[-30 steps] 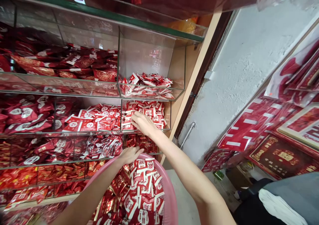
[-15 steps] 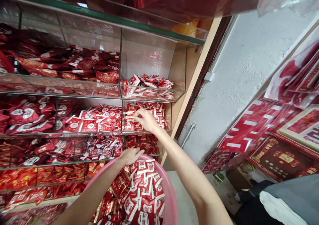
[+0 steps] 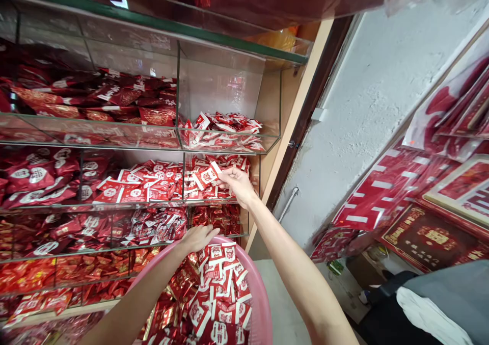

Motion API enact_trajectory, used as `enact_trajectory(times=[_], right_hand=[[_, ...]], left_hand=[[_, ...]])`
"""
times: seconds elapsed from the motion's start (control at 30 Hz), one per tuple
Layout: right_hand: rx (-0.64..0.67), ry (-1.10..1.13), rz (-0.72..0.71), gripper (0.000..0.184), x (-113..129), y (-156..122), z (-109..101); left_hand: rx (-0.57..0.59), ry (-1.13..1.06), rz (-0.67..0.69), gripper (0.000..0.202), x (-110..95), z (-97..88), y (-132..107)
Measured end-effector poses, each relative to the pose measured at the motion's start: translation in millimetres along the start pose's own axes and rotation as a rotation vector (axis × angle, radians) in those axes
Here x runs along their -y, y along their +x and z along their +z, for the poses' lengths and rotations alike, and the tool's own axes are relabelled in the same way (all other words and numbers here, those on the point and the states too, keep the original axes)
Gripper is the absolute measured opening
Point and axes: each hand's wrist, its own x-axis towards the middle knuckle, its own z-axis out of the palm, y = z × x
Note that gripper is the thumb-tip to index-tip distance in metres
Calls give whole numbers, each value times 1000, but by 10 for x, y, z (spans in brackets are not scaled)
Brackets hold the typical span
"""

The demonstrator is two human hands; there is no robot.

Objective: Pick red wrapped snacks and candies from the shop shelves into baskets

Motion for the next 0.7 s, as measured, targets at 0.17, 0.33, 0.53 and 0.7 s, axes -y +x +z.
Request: enact_trajectory(times=[0.17,0.33,0.53,0.7], right_hand=[[49,57,83,21,34,-247,-91],[147,-22,198,20,-118,-620,-216],[378,-249,422,29,-548,-1017,-350],[665,-406,513,27,-903,-1076,-336]], left_hand=[[0,27,20,73,4,9,17],[18,32,-8,68,-2,17,41],[49,49,-11,61,11,25,50],[7,51,-3,71,3,23,36]])
